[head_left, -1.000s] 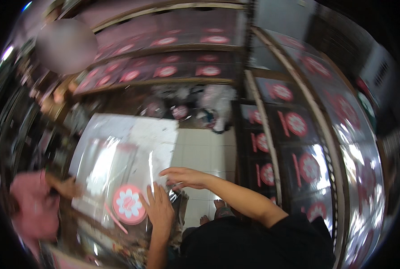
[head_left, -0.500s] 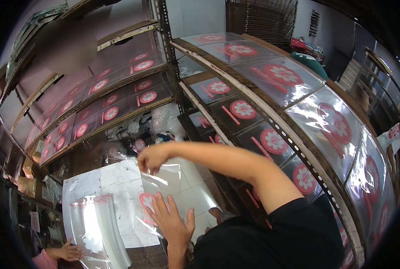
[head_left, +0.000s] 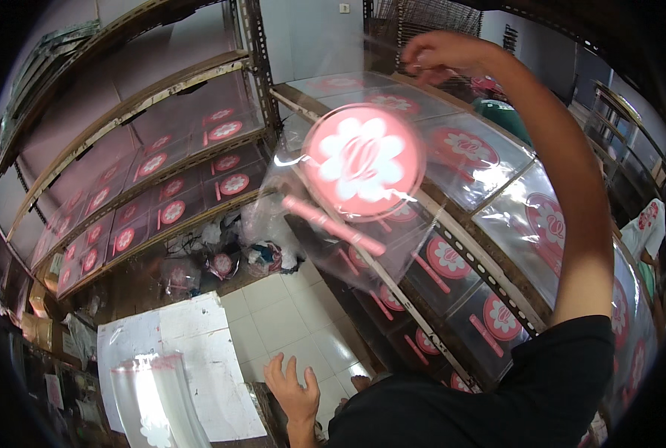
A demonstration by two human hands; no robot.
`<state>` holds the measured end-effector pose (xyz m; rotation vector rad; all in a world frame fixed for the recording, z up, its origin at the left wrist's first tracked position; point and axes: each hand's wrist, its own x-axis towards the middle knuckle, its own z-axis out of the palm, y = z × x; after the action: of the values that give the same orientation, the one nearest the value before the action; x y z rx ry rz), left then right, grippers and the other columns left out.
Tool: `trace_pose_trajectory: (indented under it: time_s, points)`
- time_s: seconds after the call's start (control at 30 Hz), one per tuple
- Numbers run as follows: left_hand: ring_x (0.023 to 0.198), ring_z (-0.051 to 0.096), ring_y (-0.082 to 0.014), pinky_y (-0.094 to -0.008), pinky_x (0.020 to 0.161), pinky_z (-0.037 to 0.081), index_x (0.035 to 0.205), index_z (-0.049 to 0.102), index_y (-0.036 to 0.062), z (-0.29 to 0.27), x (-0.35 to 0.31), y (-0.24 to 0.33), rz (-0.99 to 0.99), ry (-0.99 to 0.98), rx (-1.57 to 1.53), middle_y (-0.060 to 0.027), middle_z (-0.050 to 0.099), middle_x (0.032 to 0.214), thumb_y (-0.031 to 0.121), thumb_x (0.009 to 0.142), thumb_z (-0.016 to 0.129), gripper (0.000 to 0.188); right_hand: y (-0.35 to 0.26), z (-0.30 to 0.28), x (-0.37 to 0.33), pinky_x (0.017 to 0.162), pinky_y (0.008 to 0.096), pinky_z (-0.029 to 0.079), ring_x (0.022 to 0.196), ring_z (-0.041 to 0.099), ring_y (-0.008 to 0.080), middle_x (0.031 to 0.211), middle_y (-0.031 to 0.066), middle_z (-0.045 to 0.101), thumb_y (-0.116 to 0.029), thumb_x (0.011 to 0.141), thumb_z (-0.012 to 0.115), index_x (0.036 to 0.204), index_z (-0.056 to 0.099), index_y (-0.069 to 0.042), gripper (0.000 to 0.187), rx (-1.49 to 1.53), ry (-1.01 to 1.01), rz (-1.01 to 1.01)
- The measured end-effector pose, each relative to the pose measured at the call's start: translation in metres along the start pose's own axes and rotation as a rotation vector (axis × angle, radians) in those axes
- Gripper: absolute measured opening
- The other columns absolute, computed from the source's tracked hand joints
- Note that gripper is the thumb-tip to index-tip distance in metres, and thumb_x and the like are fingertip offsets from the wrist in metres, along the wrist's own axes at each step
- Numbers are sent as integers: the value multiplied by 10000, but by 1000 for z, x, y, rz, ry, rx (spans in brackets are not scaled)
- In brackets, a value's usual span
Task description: The person repeatedly picks up clear plastic sheets with pink flower designs from a table and places them into a multi-tiered display rack. Another person in a pink shirt works at a nearby table with similar materials.
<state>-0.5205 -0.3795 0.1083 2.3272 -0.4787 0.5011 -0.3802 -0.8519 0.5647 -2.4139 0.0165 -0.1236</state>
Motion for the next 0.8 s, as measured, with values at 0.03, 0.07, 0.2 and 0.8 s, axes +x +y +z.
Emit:
trace_pose_trajectory:
  time_s: [0.03, 0.07, 0.2, 0.8]
  points:
    - [1254, 464, -432, -598, 1108, 301, 1132, 636, -29, 10, -4, -9, -5, -24, 4, -241, 517, 1308, 157, 800, 711, 387, 21, -18, -5, 718, 275, 563, 959, 689, 191, 1108, 112, 644, -35, 899, 574, 1178, 574, -16, 280, 47, 47, 61]
    - [1241, 470, -430, -587, 1103, 312, 1119, 641, -32, 22, -8, -16, -3, -56, -5, -240, 523, 1297, 160, 801, 714, 378, 45, -38, -15, 685, 266, 547, 951, 684, 185, 1099, 103, 645, -38, 902, 577, 1165, 572, -20, 264, 86, 102, 137]
    - [1215, 485, -421, -561, 1100, 333, 1117, 651, -35, 55, -17, -30, -10, -216, -59, -234, 537, 1278, 176, 811, 723, 379, 138, -76, -49, 648, 302, 529, 875, 669, 171, 972, 74, 665, -43, 886, 609, 1140, 579, -47, 256, 77, 202, 324]
    - [1182, 516, -416, -518, 1045, 388, 1120, 673, -17, 122, -26, -49, 35, -433, -48, -229, 574, 1271, 235, 848, 704, 372, 289, -89, -76, 586, 335, 537, 748, 688, 198, 934, 86, 658, -29, 815, 720, 1088, 606, -26, 296, 86, 383, 568]
